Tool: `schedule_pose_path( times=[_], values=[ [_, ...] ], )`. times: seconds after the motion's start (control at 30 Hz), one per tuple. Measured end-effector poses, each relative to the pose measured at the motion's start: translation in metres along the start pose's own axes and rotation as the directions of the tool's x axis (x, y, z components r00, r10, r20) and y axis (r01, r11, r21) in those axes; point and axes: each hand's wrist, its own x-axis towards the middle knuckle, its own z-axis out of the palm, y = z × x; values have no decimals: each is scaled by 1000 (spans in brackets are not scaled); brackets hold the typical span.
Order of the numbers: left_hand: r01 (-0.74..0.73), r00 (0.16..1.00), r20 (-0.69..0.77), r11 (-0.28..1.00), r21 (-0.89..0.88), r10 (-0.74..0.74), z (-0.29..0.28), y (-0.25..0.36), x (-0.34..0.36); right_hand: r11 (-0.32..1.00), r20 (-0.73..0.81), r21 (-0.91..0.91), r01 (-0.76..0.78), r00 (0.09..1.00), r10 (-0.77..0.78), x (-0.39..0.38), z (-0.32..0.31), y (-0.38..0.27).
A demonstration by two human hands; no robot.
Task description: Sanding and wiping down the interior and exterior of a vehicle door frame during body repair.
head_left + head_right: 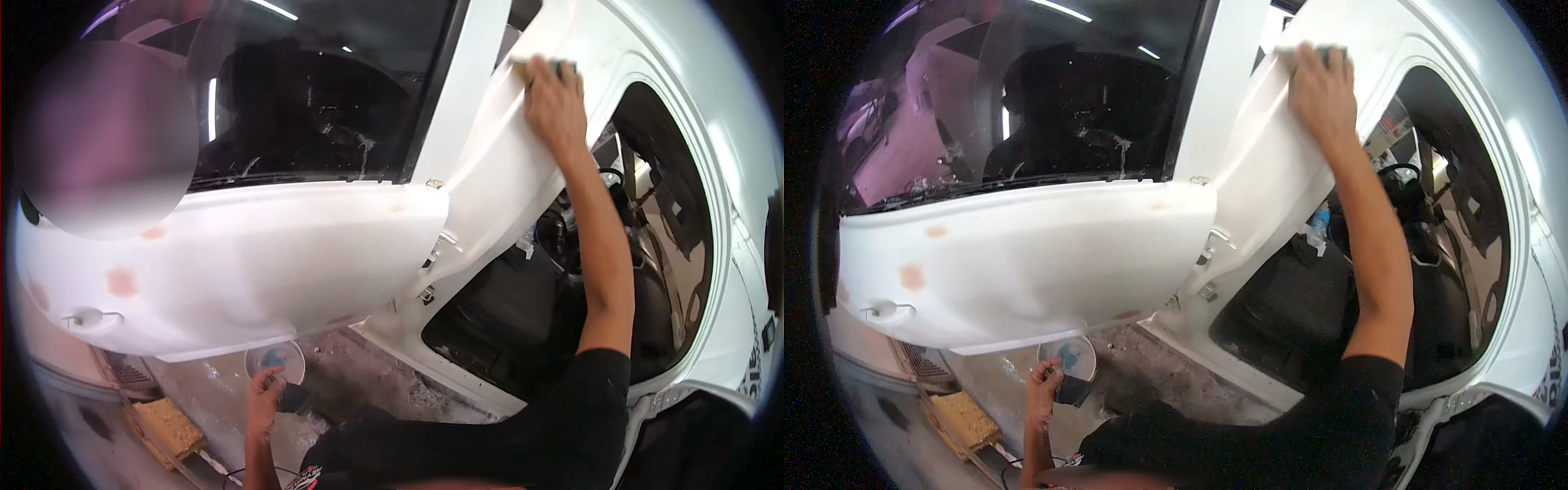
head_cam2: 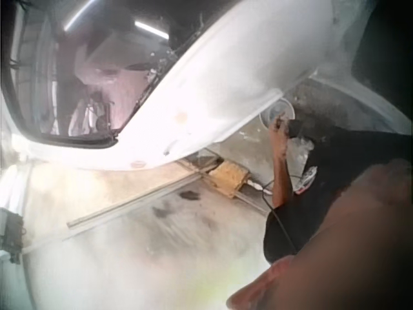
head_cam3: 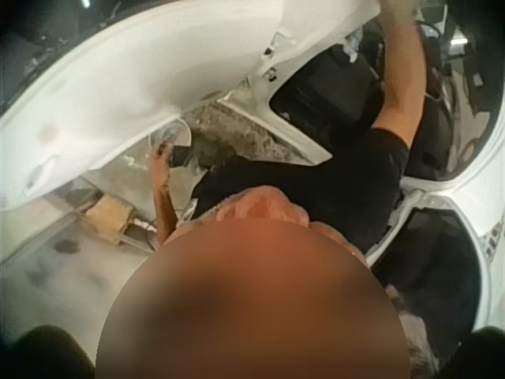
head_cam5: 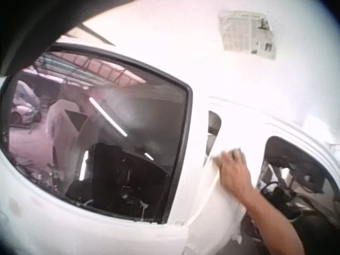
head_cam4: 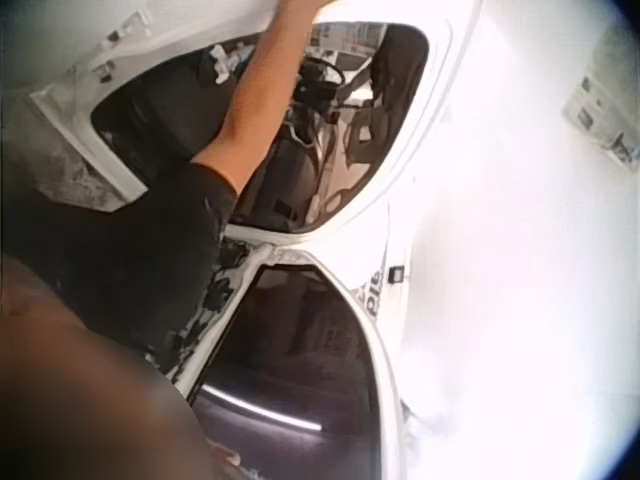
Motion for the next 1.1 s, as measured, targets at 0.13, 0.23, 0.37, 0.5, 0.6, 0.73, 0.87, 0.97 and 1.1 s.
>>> schedule_pose_path(
  times=[0.13,0.23,0.37,0.5,0.6,0.73,0.87,0.97,1.1],
  values=[
    [-81,996,-18,991,104,84,6,13,6,983,-25,-67,-172,985,170,37,5,2],
    [-128,990,-59,992,4,128,4,8,8,985,-47,-114,-132,991,127,7,12,-39],
    [-113,992,-64,993,-41,110,5,-3,16,966,-110,-185,-179,981,161,61,41,44],
    [-131,985,-108,989,62,137,7,8,8,908,81,-116,-403,907,413,154,31,62],
    [-140,970,-166,966,216,178,0,26,7,962,79,-247,-115,987,138,121,50,79],
    [-156,955,-232,979,127,183,2,49,5,826,94,-551,-120,974,204,30,33,30],
    [-237,846,-456,961,140,275,-35,55,-12,891,109,-434,134,989,-96,133,22,84],
    [-310,868,-355,938,158,347,-36,72,-9,996,-74,24,-81,994,83,160,37,147],
    [-408,866,-272,907,101,420,-19,109,-17,929,56,-366,-60,995,87,74,9,46]
  ],
)
